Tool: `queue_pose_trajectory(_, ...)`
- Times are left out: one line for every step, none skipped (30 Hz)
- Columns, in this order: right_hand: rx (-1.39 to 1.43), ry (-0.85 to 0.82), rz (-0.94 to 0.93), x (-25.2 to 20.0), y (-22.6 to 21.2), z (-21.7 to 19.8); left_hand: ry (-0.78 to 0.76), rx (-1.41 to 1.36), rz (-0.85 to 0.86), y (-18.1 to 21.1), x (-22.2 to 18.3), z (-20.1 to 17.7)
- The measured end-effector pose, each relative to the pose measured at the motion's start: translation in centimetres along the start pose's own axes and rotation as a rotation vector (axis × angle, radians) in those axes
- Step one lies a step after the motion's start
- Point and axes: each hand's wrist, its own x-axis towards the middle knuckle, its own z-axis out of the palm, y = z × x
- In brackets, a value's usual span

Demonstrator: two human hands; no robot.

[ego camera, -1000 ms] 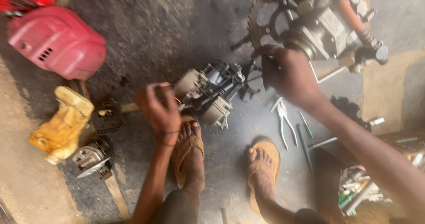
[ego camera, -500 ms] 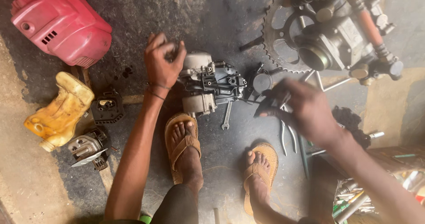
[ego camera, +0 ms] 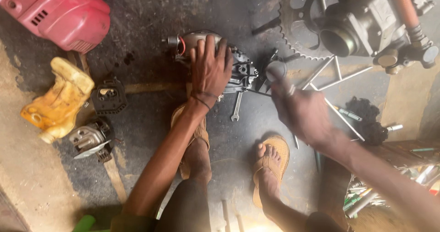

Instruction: The person works on a small engine placed on the floor, using a screwdriver and wrench to remove and adjust components. They manipulate the engine casing and internal parts, occasionally repositioning the engine and tools while continuing the repair.

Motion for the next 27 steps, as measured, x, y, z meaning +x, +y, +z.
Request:
queue_pose_trajectory(0.456, -0.028, 0.02, 0.3, 0.2, -0.5, 0.01, 0.009, 0.003, -0.1, 0.2, 0.0)
queue_pose_trajectory(0.914, -0.058, 0.039, 0.7, 0.4, -0.7, 0.019, 0.018, 0.005, -0.2, 0.3, -0.1)
queue_pose_trajectory(1.38, -0.09, 0.068, 0.8, 0.8, -0.6, 0.018, 0.019, 0.009, -0.2, 0.1, -0.3)
queue_pose_trajectory(1.493, -0.159, -0.012, 0.9, 1.5, -0.4, 0.017, 0.021, 0.013, -0.1, -0.1, -0.4)
queue_pose_trajectory(1.601, -0.222, -0.097, 1.0, 2.4, -0.2, 0.025, 0.021, 0.021, 0.0, 0.1, -0.4)
queue_pose_trajectory(1.706, -0.287, -0.184, 1.0, 3.0, 0.3, 0.021, 0.02, 0.021, 0.0, 0.2, -0.5)
queue_pose_trajectory(1.506, -0.188, -0.243, 1.0, 3.3, 0.8, 0.021, 0.02, 0.017, 0.1, 0.3, -0.5)
queue_pose_trajectory(1.303, -0.092, -0.295, 0.9, 3.5, 1.3, 0.02, 0.02, 0.014, 0.1, 0.4, -0.6)
queue_pose_trajectory(1.098, -0.004, -0.345, 0.8, 3.5, 1.6, 0.018, 0.012, 0.013, 0.1, 0.4, -0.6)
queue_pose_trajectory(0.854, 0.294, -0.459, 0.7, 3.5, 1.6, 0.016, 0.005, 0.012, 0.0, 0.4, -0.5)
queue_pose_trajectory(0.597, 0.576, -0.561, 0.2, 3.3, 1.6, 0.009, -0.004, 0.013, 0.1, 0.3, -0.5)
queue_pose_trajectory(0.324, 0.843, -0.656, -0.1, 3.1, 1.3, 0.007, 0.006, 0.007, 0.1, 0.2, -0.4)
queue_pose_trajectory(0.309, 0.807, -0.613, -0.3, 2.5, 0.9, 0.006, 0.017, 0.002, 0.1, 0.2, -0.3)
queue_pose_trajectory(0.295, 0.77, -0.57, -0.5, 1.8, 0.5, 0.005, 0.027, -0.004, 0.2, 0.3, -0.3)
queue_pose_trajectory(0.281, 0.734, -0.53, -0.6, 1.1, -0.1, 0.003, 0.021, -0.003, 0.1, 0.5, -0.3)
queue_pose_trajectory(0.268, 0.614, -0.353, -0.7, 0.2, -0.4, 0.002, 0.015, -0.003, 0.1, 0.6, -0.2)
queue_pose_trajectory(0.254, 0.492, -0.176, -0.8, -0.9, -0.4, -0.002, 0.007, -0.003, 0.2, 0.6, -0.2)
queue_pose_trajectory(0.238, 0.368, 0.0, -0.6, -1.2, -0.6, -0.007, 0.014, -0.008, 0.3, 0.5, -0.2)
queue_pose_trajectory(0.55, 0.277, 0.059, -0.4, -1.3, -0.8, -0.013, 0.024, -0.005, 0.2, 0.5, -0.3)
queue_pose_trajectory(0.86, 0.176, 0.115, 0.0, -1.1, -0.9, -0.019, 0.034, -0.003, 0.2, 0.5, -0.4)
queue_pose_trajectory(1.171, 0.072, 0.175, 0.3, -0.7, -0.9, -0.015, 0.032, -0.005, 0.3, 0.4, -0.6)
queue_pose_trajectory(1.25, 0.024, 0.084, 0.4, -0.1, -0.8, -0.012, 0.03, -0.007, 0.5, 0.2, -0.8)
queue_pose_trajectory(1.324, -0.015, -0.013, 0.6, 0.8, -0.8, -0.001, 0.028, -0.007, 0.5, 0.5, -0.9)
queue_pose_trajectory(1.395, -0.055, -0.113, 0.7, 1.6, -0.8, -0.003, 0.019, -0.012, 0.5, 0.8, -1.1)
queue_pose_trajectory(1.331, -0.08, -0.169, 0.6, 2.2, -0.6, -0.012, 0.006, -0.021, 0.6, 0.7, -1.2)
queue_pose_trajectory(1.266, -0.105, -0.224, 0.5, 2.7, -0.4, -0.02, -0.008, -0.031, 0.7, 0.7, -1.2)
queue_pose_trajectory(1.195, -0.135, -0.284, 0.5, 3.1, -0.4, -0.008, 0.0, -0.022, 0.6, 0.8, -1.2)
